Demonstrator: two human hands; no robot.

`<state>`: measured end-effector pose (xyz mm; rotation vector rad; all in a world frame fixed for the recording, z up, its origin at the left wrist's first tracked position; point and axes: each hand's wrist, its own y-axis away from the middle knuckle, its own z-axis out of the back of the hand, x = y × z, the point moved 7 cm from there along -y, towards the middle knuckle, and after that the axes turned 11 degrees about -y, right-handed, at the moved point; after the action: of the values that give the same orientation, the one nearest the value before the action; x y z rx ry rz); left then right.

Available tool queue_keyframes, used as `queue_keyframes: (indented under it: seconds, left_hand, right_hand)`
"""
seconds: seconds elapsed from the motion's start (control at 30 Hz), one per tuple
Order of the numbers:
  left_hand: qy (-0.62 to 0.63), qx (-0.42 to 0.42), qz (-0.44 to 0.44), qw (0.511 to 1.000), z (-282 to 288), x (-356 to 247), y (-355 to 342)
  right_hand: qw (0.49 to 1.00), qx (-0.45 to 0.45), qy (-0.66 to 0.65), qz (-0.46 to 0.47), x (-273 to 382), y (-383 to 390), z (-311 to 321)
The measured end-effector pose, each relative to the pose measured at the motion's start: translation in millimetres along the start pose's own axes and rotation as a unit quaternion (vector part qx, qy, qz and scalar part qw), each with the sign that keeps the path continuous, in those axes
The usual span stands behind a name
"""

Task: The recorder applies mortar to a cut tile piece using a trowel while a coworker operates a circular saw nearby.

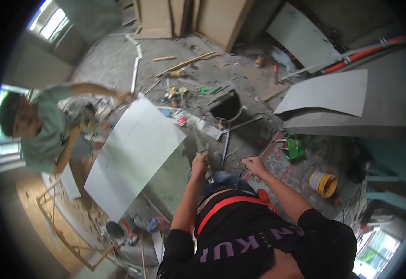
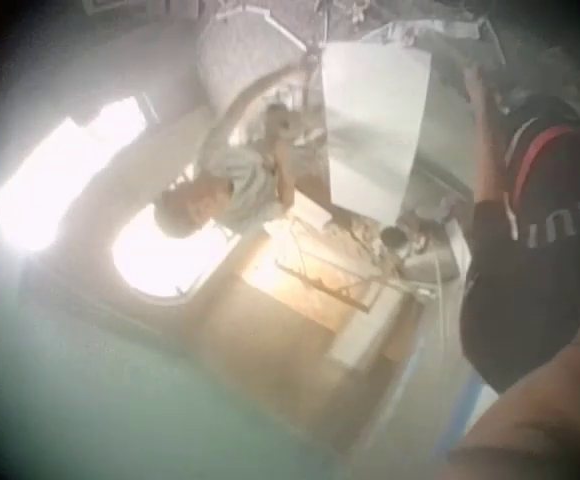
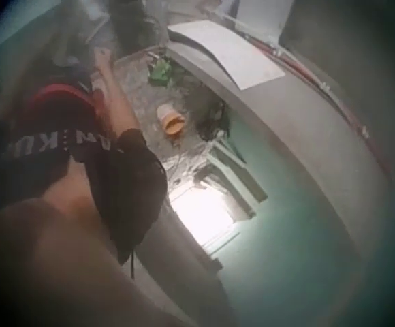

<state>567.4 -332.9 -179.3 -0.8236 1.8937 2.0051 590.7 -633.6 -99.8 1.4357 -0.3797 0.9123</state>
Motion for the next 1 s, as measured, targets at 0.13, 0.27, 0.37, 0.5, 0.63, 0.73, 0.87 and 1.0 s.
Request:
queue_keyframes:
  seconds: [0.13,0.27,0.37,0.5,0.63,0.73,0.87,1.0]
  left_hand:
    - [0.076,0.026,0.009,0.997,6.1,-3.0,-5.1]
    - [0.065,0.013,0.020,0.998,2.5,-7.3,-51.2]
    - [0.045,-0.010,0.039,0.998,5.2,-13.7,-72.5]
    - [0.032,-0.056,0.046,0.997,-14.1,-54.7,-80.1]
    - [-0.038,-0.084,0.008,0.996,-53.7,-99.9,-106.0]
    - [-0.077,-0.128,-0.011,0.989,-101.8,-109.8,-124.5]
    - [-0.089,-0.273,0.033,0.957,-131.6,-87.0,-112.8]
    - [0.049,-0.309,0.075,0.947,-211.8,-99.8,-99.8]
  right_hand:
    - [0.984,-0.051,-0.051,-0.162,-53.3,-6.9,64.2]
    - [0.974,-0.104,-0.116,-0.163,-110.0,-14.7,137.8]
    - [0.972,-0.113,-0.158,-0.135,-149.2,-12.4,185.5]
    - [0.936,-0.201,-0.264,-0.118,-157.3,-31.6,234.3]
    - [0.936,-0.204,-0.259,-0.126,-167.9,-80.9,297.0]
    - [0.952,-0.199,-0.149,-0.178,-179.8,-109.4,366.0]
    - [0.947,-0.167,-0.204,-0.185,-116.7,-152.7,445.9]
    - [0.952,-0.169,-0.197,-0.163,-72.8,-214.2,531.1]
